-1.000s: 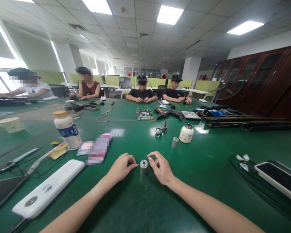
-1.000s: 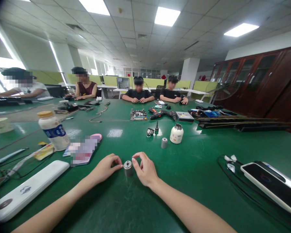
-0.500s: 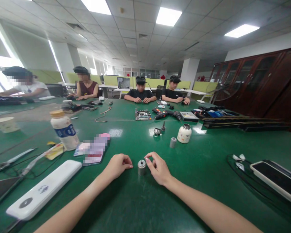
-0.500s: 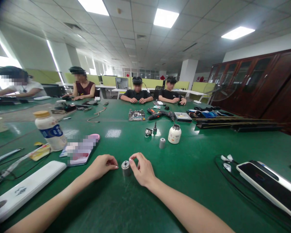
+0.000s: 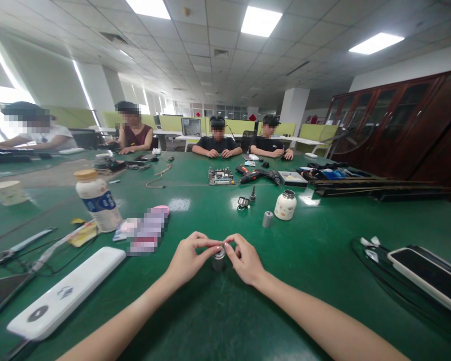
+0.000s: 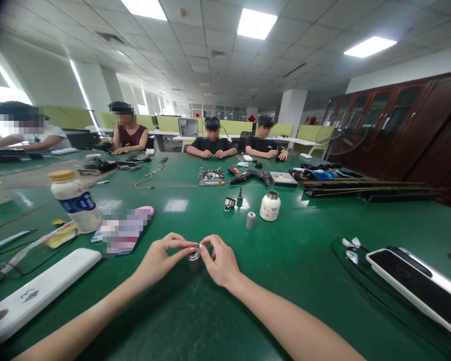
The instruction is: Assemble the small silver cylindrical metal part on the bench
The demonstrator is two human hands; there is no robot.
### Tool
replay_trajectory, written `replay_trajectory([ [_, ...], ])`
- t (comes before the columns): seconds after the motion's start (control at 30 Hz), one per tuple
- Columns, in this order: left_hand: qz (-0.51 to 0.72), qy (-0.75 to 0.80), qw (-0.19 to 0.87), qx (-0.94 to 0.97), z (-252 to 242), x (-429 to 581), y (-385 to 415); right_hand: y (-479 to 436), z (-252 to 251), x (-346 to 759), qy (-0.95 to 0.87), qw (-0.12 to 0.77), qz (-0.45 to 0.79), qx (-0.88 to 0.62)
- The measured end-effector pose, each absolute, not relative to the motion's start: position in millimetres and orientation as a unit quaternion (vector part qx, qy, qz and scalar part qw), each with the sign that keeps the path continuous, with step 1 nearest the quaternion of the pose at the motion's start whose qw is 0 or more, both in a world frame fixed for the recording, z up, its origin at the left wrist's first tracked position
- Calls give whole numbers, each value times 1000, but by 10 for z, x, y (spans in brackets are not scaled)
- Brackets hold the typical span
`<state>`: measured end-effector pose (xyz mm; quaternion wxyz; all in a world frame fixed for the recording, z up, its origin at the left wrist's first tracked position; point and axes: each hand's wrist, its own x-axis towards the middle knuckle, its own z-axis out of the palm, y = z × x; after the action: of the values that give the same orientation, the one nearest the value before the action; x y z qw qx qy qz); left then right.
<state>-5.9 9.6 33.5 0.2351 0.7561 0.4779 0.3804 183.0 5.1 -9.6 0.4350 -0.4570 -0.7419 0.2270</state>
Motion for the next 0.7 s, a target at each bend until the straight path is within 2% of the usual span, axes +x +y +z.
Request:
replay_trajectory([
  [0.37, 349, 414, 190, 819, 387, -112, 67, 121, -144, 1828, -734, 444, 268, -438],
  [0.57, 334, 397, 240, 820, 361, -111, 78, 144, -137, 1873, -784, 348, 390, -334],
  [0.7, 350, 451, 228, 789, 360, -107, 88, 146, -147, 1856, -780, 349, 386, -349],
])
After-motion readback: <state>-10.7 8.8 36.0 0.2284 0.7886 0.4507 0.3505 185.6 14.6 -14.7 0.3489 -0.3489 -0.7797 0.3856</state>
